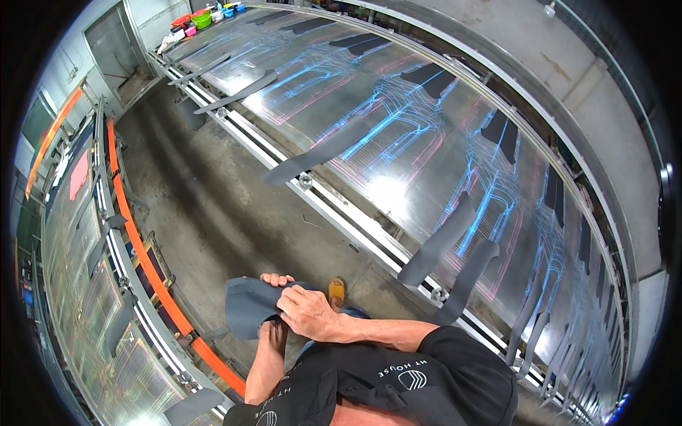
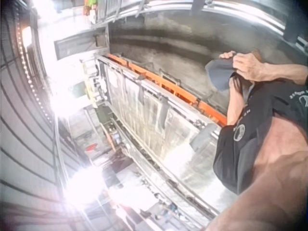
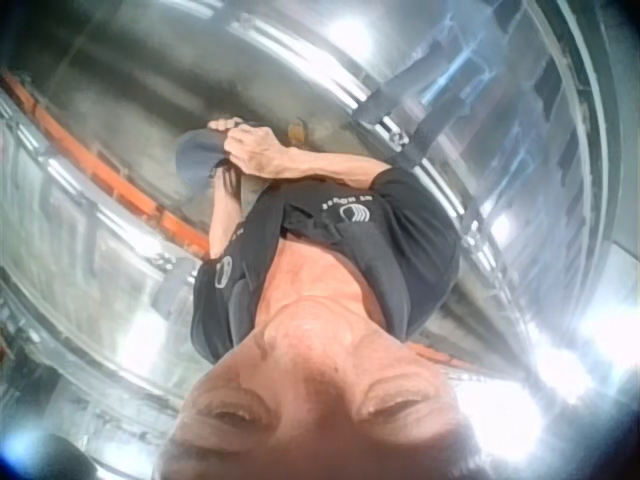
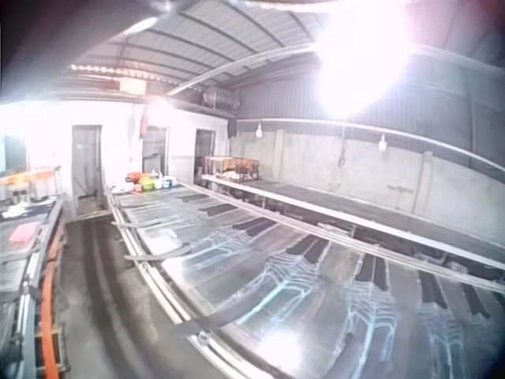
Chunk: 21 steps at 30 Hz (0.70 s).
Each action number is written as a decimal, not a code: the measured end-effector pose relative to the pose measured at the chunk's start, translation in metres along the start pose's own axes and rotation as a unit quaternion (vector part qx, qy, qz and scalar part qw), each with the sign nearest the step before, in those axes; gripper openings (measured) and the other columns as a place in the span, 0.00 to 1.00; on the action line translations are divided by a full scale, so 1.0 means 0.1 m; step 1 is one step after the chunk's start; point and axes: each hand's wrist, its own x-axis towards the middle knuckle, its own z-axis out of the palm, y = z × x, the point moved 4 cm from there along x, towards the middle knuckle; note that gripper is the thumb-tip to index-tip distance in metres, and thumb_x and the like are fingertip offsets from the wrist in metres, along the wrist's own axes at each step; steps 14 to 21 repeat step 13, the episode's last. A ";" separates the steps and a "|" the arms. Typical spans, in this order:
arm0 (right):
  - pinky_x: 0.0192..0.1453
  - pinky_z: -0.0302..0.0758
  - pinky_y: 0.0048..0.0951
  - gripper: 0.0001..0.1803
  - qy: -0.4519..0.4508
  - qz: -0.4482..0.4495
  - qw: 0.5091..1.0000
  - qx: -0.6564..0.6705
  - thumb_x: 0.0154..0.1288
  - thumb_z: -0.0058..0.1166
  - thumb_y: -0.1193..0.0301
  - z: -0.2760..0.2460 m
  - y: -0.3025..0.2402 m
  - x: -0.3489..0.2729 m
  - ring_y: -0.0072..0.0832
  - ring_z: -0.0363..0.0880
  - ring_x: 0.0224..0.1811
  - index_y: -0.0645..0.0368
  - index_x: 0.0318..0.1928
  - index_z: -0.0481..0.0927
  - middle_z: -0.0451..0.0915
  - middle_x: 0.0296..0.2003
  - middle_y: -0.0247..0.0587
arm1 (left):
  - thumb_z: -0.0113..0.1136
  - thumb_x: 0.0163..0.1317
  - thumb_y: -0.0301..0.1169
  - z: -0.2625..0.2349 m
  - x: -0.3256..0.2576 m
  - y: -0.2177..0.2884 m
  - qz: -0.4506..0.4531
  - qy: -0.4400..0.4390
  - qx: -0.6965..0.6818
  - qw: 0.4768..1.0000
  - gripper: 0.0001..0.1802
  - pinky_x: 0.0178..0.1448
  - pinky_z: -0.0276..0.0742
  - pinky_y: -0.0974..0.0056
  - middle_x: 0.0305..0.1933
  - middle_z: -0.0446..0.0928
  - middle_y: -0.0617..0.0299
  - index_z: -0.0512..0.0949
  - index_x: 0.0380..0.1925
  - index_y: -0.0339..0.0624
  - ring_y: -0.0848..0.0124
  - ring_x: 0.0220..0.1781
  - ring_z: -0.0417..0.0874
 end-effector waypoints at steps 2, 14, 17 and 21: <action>0.37 0.77 0.36 0.11 -0.010 0.009 1.000 0.026 0.48 0.61 0.77 -0.02 0.14 0.17 0.37 0.77 0.38 0.59 0.34 0.75 0.73 0.32 0.41 | 0.34 0.72 0.56 -0.03 0.15 0.04 -0.014 -0.009 -0.009 1.000 0.30 0.60 0.67 0.54 0.30 0.76 0.59 0.75 0.32 0.43 0.63 0.38 0.75; 0.38 0.76 0.23 0.08 0.284 0.321 0.792 0.434 0.68 0.47 0.77 -0.79 2.13 0.82 0.18 0.77 0.32 0.64 0.43 0.79 0.78 0.28 0.32 | 0.37 0.69 0.60 -0.09 0.94 0.29 0.022 0.051 -0.023 0.998 0.32 0.55 0.71 0.52 0.25 0.74 0.59 0.74 0.26 0.44 0.65 0.32 0.74; 0.38 0.76 0.23 0.08 0.284 0.321 0.792 0.434 0.68 0.47 0.77 -0.79 2.13 0.82 0.18 0.77 0.32 0.64 0.43 0.79 0.78 0.28 0.32 | 0.37 0.69 0.60 -0.09 0.94 0.29 0.022 0.051 -0.023 0.998 0.32 0.55 0.71 0.52 0.25 0.74 0.59 0.74 0.26 0.44 0.65 0.32 0.74; 0.38 0.76 0.23 0.08 0.284 0.321 0.792 0.434 0.68 0.47 0.77 -0.79 2.13 0.82 0.18 0.77 0.32 0.64 0.43 0.79 0.78 0.28 0.32 | 0.37 0.69 0.60 -0.09 0.94 0.29 0.022 0.051 -0.023 0.998 0.32 0.55 0.71 0.52 0.25 0.74 0.59 0.74 0.26 0.44 0.65 0.32 0.74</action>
